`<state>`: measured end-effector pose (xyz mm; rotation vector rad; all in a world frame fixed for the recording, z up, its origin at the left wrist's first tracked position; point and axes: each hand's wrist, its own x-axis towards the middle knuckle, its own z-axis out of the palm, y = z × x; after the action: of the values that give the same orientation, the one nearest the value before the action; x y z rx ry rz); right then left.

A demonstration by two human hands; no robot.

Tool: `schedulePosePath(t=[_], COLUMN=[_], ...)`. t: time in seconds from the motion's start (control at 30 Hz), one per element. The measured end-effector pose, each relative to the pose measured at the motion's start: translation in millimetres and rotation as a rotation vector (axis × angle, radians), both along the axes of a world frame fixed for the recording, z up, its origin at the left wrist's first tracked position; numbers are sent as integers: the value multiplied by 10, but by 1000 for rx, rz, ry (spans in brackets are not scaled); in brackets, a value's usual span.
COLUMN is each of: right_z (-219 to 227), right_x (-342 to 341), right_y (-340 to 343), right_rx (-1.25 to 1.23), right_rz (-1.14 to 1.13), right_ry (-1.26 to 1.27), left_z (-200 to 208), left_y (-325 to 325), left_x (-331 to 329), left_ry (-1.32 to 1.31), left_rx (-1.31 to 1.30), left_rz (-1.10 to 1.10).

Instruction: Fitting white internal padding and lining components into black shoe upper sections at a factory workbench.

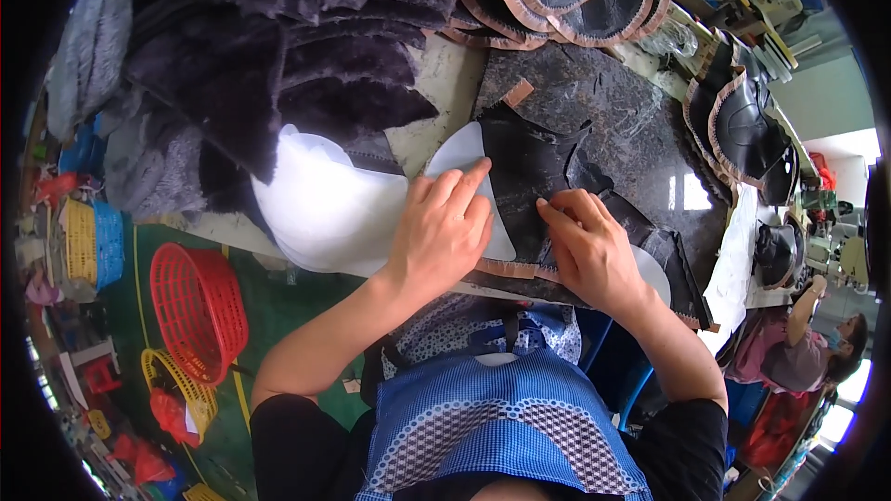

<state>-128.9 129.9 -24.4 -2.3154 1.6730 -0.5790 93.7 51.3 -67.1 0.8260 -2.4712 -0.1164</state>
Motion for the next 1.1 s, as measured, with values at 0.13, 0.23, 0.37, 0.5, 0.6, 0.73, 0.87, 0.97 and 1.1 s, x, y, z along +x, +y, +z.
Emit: schedulePosePath(t=[0.13,0.23,0.37,0.5,0.6,0.73,0.87,0.97,1.1], right_z=[55,255,412,356,440,514,954,1548,2300], right_x=[-41,-248,-482,-364,-224,-242,90,705,1680], right_y=[105,356,454,472,440,315,-114,-649,-1531], right_rx=[-4,-14,-12,78,125,97,-19,-330,-621], right_rz=[5,-338,-425,-296,-223,-159,68,322,513], right_ry=[-223,-484,-869,-910,-780,-646,-526,-521,-604], left_z=[53,398,1480,2605,2688,2690,2778,2801,2725], left_y=[137,140,-432,-1295,-1700,-1666,-1618,-1498,-1281], left_x=[151,301,746,1527,1997,2166,2027,2034,1941], left_ry=[-31,147,239,249,-10,69,128,4,-149], left_rx=[18,143,-446,-805,-339,-165,-550,-710,-835], left_rz=[-90,-384,-180,586,906,757,857,862,732])
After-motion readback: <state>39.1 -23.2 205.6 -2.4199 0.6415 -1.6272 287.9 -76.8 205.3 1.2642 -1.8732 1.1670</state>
